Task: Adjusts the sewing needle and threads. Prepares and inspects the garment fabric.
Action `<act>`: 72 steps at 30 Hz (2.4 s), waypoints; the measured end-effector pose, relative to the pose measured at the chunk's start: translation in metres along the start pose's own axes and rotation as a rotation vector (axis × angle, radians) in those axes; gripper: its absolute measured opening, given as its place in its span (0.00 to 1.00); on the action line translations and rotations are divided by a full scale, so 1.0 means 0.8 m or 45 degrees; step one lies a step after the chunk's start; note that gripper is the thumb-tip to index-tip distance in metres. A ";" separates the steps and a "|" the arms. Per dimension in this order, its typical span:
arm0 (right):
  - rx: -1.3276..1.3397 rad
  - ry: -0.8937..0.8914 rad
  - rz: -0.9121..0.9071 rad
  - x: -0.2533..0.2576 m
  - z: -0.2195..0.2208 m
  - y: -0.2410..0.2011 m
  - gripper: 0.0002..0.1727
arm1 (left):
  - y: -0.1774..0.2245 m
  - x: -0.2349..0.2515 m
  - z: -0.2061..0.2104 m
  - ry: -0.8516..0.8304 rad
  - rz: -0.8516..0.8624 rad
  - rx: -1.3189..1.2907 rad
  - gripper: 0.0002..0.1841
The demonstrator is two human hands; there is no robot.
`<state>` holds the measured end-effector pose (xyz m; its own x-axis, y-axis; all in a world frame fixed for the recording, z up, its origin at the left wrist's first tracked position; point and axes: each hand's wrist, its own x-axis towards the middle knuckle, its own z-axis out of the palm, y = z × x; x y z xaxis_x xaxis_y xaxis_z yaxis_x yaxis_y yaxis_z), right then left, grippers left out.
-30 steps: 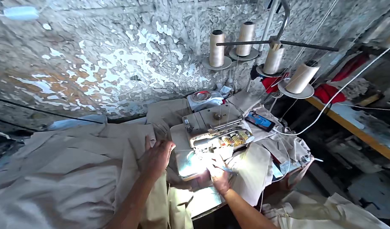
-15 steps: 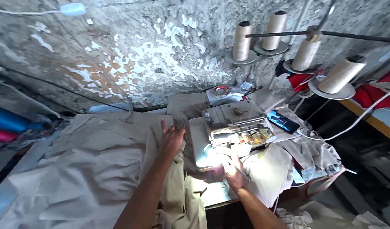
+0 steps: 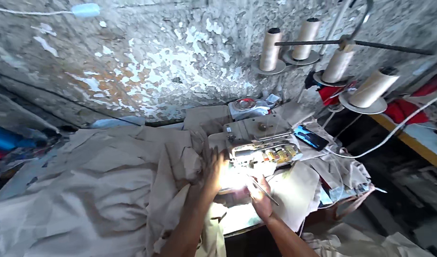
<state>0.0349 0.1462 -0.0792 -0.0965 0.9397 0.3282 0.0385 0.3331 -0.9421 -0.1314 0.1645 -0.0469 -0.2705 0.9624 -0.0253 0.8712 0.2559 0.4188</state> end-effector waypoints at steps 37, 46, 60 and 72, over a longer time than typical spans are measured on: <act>-0.094 0.364 0.311 0.060 -0.222 0.030 0.09 | -0.004 0.001 0.009 0.227 -0.343 -0.231 0.34; -0.287 0.066 0.497 0.089 -0.215 0.038 0.11 | 0.001 0.001 0.002 0.151 -0.390 -0.236 0.32; -0.910 -0.319 0.611 0.137 -0.200 0.040 0.17 | 0.003 0.000 -0.001 0.146 -0.384 -0.241 0.32; -0.962 -0.225 0.468 0.124 -0.194 0.039 0.15 | -0.006 0.003 0.007 0.167 -0.353 -0.245 0.31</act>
<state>0.1807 0.2619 -0.0655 -0.0991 0.9931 -0.0632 0.7439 0.0317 -0.6676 -0.1335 0.1662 -0.0541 -0.5467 0.8358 -0.0506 0.6677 0.4716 0.5759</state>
